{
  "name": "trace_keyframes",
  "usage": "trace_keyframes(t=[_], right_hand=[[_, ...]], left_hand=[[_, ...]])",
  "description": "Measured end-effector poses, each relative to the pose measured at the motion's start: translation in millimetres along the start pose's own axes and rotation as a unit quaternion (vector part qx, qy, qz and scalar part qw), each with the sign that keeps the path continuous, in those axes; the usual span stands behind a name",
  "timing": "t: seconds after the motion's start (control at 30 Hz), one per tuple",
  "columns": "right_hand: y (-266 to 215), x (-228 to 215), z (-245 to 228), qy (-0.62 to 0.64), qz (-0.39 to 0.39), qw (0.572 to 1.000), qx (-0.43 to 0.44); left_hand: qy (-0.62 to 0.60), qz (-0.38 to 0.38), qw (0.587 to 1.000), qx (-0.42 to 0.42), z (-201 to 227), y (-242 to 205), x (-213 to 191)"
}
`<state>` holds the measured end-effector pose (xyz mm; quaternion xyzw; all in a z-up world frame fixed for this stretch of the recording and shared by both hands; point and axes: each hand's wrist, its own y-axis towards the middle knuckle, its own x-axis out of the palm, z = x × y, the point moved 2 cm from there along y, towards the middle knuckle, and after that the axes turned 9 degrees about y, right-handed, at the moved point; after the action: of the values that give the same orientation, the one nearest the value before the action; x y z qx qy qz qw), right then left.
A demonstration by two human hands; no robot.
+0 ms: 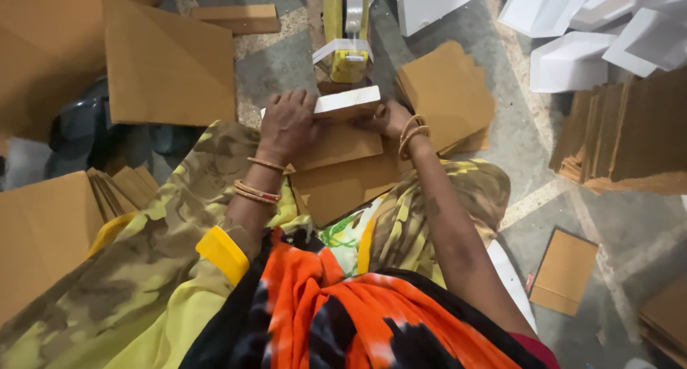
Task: The person assembles small cardboard boxes by inserting white foam inserts into the box bodies and sealing them with tape. The person repeatedly picks up a box, places a foam insert inside, folds the flaps, and uses a tape dispenser to seal the box.
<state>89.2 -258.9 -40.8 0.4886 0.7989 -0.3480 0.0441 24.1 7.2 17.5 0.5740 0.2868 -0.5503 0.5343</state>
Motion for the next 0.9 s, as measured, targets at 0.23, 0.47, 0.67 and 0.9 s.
trace_keyframes(t=[0.23,0.47,0.67,0.9], right_hand=[[-30,-9,-23,0.094,0.01,0.965,-0.246],[-12,5,-22,0.11,0.037,0.973,-0.198],[-5,11,13,0.199,-0.036,0.967,-0.156],[-16,-16,-24,0.382,-0.083,0.895,-0.215]], left_hand=[[0.001,-0.003,1.0,0.004,-2,-4,4],[0.01,-0.015,1.0,0.014,-6,-2,6],[0.001,-0.021,1.0,0.013,-2,-7,2],[0.0,-0.027,1.0,0.011,-5,-6,-3]])
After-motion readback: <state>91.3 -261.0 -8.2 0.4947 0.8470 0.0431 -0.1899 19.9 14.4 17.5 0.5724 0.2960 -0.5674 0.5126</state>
